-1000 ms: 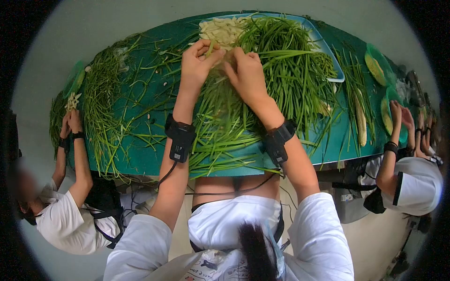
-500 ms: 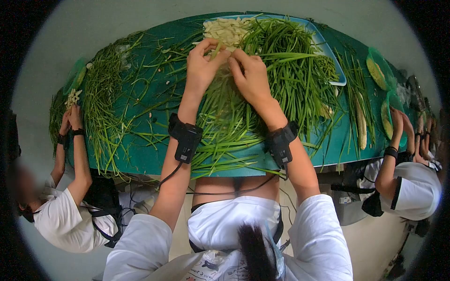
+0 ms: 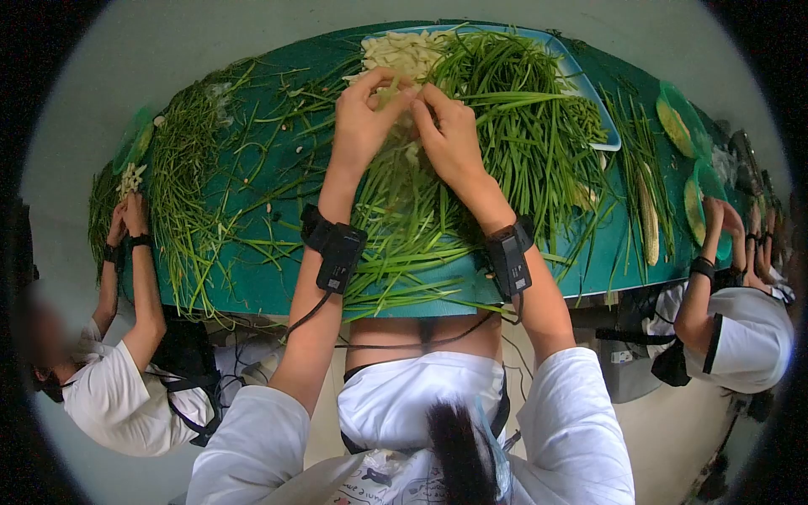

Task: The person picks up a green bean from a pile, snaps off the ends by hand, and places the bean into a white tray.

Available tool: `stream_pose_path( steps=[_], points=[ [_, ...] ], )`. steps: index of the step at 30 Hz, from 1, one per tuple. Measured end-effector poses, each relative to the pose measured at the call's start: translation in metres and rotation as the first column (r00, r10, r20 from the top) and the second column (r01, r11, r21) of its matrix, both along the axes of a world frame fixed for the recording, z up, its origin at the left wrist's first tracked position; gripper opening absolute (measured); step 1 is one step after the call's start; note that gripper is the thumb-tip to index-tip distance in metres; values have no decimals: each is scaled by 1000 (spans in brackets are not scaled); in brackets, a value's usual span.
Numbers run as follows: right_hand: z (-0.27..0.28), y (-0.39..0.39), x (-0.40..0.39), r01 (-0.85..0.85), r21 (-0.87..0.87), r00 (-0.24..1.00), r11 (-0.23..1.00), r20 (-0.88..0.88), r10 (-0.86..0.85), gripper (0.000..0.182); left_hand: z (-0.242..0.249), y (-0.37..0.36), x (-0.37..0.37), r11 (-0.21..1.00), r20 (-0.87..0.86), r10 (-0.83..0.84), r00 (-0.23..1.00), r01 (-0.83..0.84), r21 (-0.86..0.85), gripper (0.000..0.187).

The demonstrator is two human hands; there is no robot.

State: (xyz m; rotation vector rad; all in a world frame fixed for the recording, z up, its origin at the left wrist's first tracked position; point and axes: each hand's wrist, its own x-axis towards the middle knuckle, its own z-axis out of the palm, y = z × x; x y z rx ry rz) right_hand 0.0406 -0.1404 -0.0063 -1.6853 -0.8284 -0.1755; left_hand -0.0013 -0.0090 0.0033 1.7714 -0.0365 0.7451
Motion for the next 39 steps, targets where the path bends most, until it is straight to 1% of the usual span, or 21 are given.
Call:
stream_pose_path(
  steps=[2,3,5,6,8,12,14,15,17,18,20,21,23,27,29,32,36,38,39],
  points=[
    [-2,0,2,-2,4,1000,1000,5,2,23,3,2,-1,994,-169,-97,981,104,33,16],
    [-6,0,5,-1,5,1000,1000,5,1,23,2,1,-1,994,-168,-97,981,104,33,16],
    [-15,-1,11,-9,46,999,999,-50,11,24,-1,-2,1,986,-128,-163,978,167,24,16],
    [-14,-1,10,-9,46,999,999,-50,11,24,-3,-2,3,986,-129,-163,978,167,24,16],
    [-9,-1,7,-47,110,995,993,-81,56,24,-8,-1,6,976,-54,-214,975,215,18,17],
    [-8,-1,7,-18,64,997,998,-69,22,24,-11,1,7,977,-13,-210,978,210,26,17],
    [-11,-1,10,-11,27,999,1000,-33,12,19,-9,1,6,979,-59,-203,977,201,-30,18],
    [-9,-1,7,-11,27,999,1000,-33,12,19,-7,0,5,979,-59,-203,977,201,-30,18],
    [-3,2,1,-8,104,993,995,-117,20,17,-2,-2,1,987,-65,-156,986,153,-52,20],
    [-3,2,2,-8,104,993,995,-117,20,17,-4,-1,3,987,-65,-156,986,153,-52,20],
    [-3,1,3,-54,88,990,995,-128,66,18,-10,1,8,989,71,-104,992,111,-99,19],
    [-2,1,3,-55,89,990,995,-127,66,18,-7,2,7,989,71,-104,992,111,-98,19],
    [0,0,2,-48,59,992,997,-111,55,15,-3,5,2,989,16,-111,994,112,-93,23],
    [1,-1,1,-24,93,993,995,-113,34,12,-3,6,2,988,12,-95,995,95,-119,22],
    [1,-1,1,-49,135,991,990,-113,65,10,-2,6,2,983,10,-99,995,100,-155,20],
    [4,-2,-1,-34,109,994,993,-102,46,9,-3,4,3,973,38,-121,992,126,-192,20],
    [1,-1,-1,-18,134,996,991,-85,30,9,-9,8,7,980,24,-137,990,139,-143,19],
    [-2,-1,1,-13,107,997,994,-74,21,8,-8,7,6,993,2,-88,996,88,-76,20],
    [-1,-1,1,-13,105,997,994,-72,21,8,-10,8,7,993,4,-88,996,88,-77,20]
  ],
)
